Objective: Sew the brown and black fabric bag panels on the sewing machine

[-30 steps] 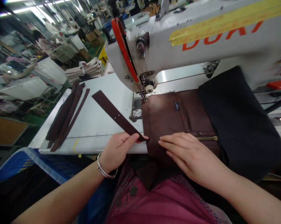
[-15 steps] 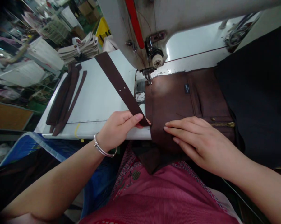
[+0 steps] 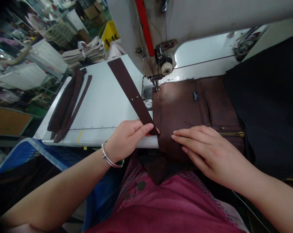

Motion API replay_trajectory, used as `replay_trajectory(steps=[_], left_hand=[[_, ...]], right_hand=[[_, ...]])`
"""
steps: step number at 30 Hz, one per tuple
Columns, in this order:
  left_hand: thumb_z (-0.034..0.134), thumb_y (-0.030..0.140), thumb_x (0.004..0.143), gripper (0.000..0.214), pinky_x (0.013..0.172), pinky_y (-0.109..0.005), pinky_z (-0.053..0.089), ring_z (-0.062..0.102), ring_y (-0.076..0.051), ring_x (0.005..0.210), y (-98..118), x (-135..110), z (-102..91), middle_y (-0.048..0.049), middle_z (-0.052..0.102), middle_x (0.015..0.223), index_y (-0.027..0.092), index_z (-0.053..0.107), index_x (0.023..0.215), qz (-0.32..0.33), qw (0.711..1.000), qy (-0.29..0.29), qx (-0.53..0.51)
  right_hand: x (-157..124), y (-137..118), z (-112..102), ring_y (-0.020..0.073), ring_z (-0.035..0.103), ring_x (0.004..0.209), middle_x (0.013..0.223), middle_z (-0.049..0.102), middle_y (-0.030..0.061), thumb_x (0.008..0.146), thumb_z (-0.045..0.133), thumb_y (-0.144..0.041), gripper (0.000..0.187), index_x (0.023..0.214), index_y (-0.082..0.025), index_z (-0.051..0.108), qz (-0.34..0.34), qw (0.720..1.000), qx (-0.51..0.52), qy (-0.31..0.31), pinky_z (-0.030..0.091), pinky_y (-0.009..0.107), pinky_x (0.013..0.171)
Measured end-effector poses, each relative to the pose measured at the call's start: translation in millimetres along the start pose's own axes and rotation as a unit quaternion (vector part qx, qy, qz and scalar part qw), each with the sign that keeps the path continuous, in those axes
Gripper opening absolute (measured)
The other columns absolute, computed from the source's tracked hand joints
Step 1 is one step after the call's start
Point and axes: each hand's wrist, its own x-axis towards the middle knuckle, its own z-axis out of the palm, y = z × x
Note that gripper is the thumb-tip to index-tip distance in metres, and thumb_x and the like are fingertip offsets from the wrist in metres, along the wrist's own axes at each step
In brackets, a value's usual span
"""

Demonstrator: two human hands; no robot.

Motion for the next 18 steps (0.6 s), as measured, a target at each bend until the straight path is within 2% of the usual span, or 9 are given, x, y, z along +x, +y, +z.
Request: replay_trajectory(steps=[2, 4, 5, 7, 11, 14, 16, 18], left_hand=[[0.037, 0.041, 0.105, 0.048, 0.074, -0.031, 0.051, 0.066, -0.018, 0.077, 1.3, -7.2, 4.4, -0.0043, 0.07, 0.078, 0.014, 0.069, 0.082, 0.056, 0.998, -0.013, 0.036], [0.042, 0.031, 0.103, 0.034, 0.087, -0.036, 0.053, 0.067, -0.023, 0.094, 1.8, -17.9, 10.4, -0.0087, 0.073, 0.1, 0.011, 0.07, 0.1, 0.144, 0.987, -0.019, 0.075], [0.044, 0.024, 0.1, 0.029, 0.094, -0.038, 0.052, 0.065, -0.024, 0.105, 1.1, -23.3, 13.2, -0.0111, 0.071, 0.113, 0.01, 0.067, 0.111, 0.184, 0.979, -0.016, 0.089], [0.046, 0.014, 0.094, 0.034, 0.105, -0.038, 0.048, 0.059, -0.024, 0.12, -2.8, -30.4, 17.3, -0.0134, 0.063, 0.131, 0.008, 0.061, 0.124, 0.228, 0.969, -0.01, 0.096], [0.045, 0.015, 0.095, 0.029, 0.106, -0.033, 0.05, 0.062, -0.018, 0.115, -19.7, -16.9, 17.3, -0.0075, 0.068, 0.124, 0.015, 0.064, 0.118, 0.219, 0.973, 0.026, 0.064], [0.047, 0.029, 0.101, 0.034, 0.112, -0.043, 0.045, 0.055, -0.023, 0.129, -33.9, 8.2, 15.5, -0.0122, 0.059, 0.138, 0.017, 0.058, 0.13, 0.218, 0.965, 0.058, 0.133], [0.049, 0.037, 0.101, 0.039, 0.118, -0.049, 0.038, 0.046, -0.025, 0.138, -41.4, 20.9, 16.1, -0.0138, 0.051, 0.146, 0.019, 0.055, 0.135, 0.227, 0.957, 0.05, 0.174], [0.049, 0.04, 0.101, 0.039, 0.12, -0.049, 0.035, 0.044, -0.025, 0.14, -46.4, 27.6, 17.0, -0.0123, 0.05, 0.147, 0.021, 0.055, 0.135, 0.229, 0.955, 0.042, 0.186]], right_hand=[[0.9, -2.5, 0.4, 0.0244, 0.056, 0.12, 0.138, 0.059, 0.0048, 0.095, 0.052, -0.019, 0.047, 0.141, -0.029, 0.051, 0.013, 1.0, 0.002, 0.001, 0.047, 0.044, 0.1], [3.5, -7.3, 2.4, 0.0249, 0.056, 0.121, 0.136, 0.06, 0.005, 0.095, 0.052, -0.02, 0.045, 0.139, -0.028, 0.053, 0.024, 1.0, -0.003, -0.004, 0.047, 0.045, 0.1], [5.4, -10.5, 4.2, 0.0248, 0.055, 0.123, 0.137, 0.059, 0.0051, 0.095, 0.051, -0.02, 0.044, 0.139, -0.028, 0.054, 0.026, 1.0, -0.008, -0.007, 0.047, 0.045, 0.101], [10.2, -17.4, 8.6, 0.0238, 0.052, 0.128, 0.141, 0.057, 0.0052, 0.096, 0.05, -0.02, 0.046, 0.141, -0.026, 0.051, 0.015, 0.999, -0.026, -0.012, 0.046, 0.044, 0.103], [18.2, -26.0, 16.1, 0.022, 0.05, 0.13, 0.146, 0.054, 0.0049, 0.095, 0.052, -0.02, 0.051, 0.146, -0.02, 0.047, -0.035, 0.994, -0.099, -0.006, 0.049, 0.04, 0.1], [21.4, -25.0, 15.4, 0.0216, 0.055, 0.125, 0.143, 0.057, 0.0046, 0.092, 0.055, -0.022, 0.049, 0.142, -0.019, 0.052, -0.073, 0.988, -0.139, -0.001, 0.052, 0.037, 0.094], [23.9, -22.3, 12.7, 0.0209, 0.058, 0.122, 0.14, 0.059, 0.0046, 0.091, 0.055, -0.022, 0.047, 0.138, -0.018, 0.056, -0.088, 0.985, -0.146, 0.006, 0.053, 0.035, 0.092], [27.2, -18.5, 10.1, 0.02, 0.059, 0.121, 0.138, 0.061, 0.0046, 0.09, 0.054, -0.021, 0.047, 0.138, -0.017, 0.056, -0.095, 0.985, -0.146, 0.007, 0.053, 0.033, 0.091]])
